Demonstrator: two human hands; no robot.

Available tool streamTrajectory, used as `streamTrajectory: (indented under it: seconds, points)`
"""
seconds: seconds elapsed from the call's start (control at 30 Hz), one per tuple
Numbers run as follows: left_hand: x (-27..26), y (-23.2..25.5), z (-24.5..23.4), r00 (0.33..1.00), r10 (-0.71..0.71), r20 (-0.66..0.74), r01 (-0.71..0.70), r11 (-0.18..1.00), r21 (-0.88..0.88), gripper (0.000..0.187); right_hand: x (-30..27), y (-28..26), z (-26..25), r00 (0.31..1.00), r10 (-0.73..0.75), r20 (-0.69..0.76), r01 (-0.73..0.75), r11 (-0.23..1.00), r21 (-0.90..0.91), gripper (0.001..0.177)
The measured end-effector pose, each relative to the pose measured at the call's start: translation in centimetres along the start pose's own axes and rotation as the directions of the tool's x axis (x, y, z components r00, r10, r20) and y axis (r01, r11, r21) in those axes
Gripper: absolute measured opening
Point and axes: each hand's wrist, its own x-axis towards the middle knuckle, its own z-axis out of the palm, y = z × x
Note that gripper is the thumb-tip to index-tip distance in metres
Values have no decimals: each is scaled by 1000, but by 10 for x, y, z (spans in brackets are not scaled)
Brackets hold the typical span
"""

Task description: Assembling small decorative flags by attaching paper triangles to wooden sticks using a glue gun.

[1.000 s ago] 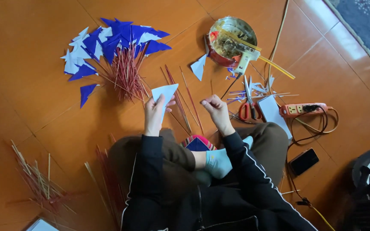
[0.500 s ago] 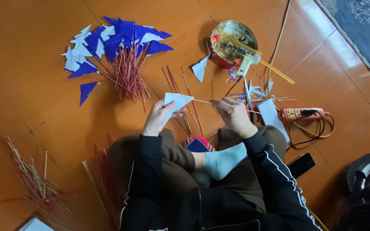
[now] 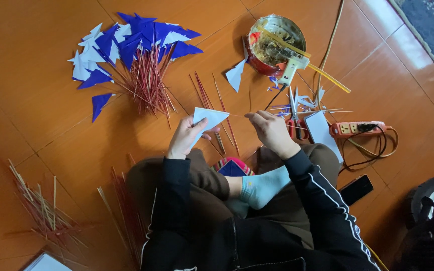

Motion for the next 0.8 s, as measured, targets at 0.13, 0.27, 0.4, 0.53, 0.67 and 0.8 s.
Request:
streamTrajectory:
  seconds: [0.13, 0.27, 0.4, 0.53, 0.67, 0.8]
  points:
    - [0, 5, 2, 1000, -9, -7, 9, 1000, 5, 26, 3, -3, -1, 1000, -10, -2, 10, 1000, -6, 10]
    - [0, 7, 3, 1000, -18, 7, 18, 999, -49, 25, -4, 4, 11, 999, 29, -39, -26, 995, 91, 7]
    - [2, 1, 0, 1000, -26, 12, 27, 997, -74, 24, -6, 2, 18, 986, 137, -96, -114, 971, 212, 5]
    - [4, -8, -4, 1000, -27, 4, 28, 996, -82, 23, -6, 2, 20, 984, 156, -81, -136, 968, 210, 6]
    - [5, -10, -7, 999, -48, -10, 47, 995, -84, 24, -9, 11, 17, 980, 167, -108, -141, 966, 217, 8]
    - [6, -9, -5, 999, -41, -26, 38, 995, -90, 25, -3, -5, 4, 984, 110, -137, -77, 970, 229, 8]
